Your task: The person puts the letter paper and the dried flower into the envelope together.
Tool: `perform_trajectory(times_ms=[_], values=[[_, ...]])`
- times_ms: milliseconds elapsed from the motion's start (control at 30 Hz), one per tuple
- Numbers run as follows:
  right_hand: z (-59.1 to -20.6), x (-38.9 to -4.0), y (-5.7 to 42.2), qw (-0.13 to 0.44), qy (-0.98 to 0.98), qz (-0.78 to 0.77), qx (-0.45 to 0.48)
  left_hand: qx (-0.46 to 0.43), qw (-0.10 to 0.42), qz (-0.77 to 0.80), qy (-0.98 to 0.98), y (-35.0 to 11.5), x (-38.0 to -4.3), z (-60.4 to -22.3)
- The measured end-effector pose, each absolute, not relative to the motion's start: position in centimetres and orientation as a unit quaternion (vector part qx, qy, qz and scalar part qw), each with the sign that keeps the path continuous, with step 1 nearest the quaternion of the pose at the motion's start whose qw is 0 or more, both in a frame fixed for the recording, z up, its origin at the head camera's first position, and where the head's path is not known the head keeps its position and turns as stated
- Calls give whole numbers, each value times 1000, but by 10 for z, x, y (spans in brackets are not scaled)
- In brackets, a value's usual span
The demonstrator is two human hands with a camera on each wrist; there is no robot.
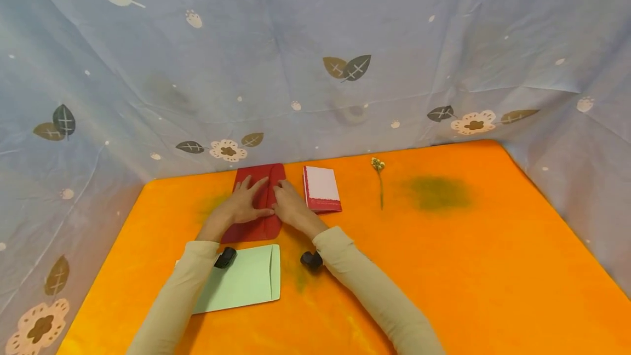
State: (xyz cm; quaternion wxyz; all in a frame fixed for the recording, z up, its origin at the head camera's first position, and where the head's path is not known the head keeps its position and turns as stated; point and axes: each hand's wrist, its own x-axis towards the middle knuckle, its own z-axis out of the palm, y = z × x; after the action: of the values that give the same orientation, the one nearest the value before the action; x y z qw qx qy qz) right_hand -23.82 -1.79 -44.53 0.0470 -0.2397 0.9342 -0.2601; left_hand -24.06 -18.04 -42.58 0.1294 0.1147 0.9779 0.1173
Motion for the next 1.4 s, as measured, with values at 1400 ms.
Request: perform_trajectory(times_ms=[1400], values=[[-466,-242,-17,21,919,-270,-287,129,120,66,982,-181,-247,-426]])
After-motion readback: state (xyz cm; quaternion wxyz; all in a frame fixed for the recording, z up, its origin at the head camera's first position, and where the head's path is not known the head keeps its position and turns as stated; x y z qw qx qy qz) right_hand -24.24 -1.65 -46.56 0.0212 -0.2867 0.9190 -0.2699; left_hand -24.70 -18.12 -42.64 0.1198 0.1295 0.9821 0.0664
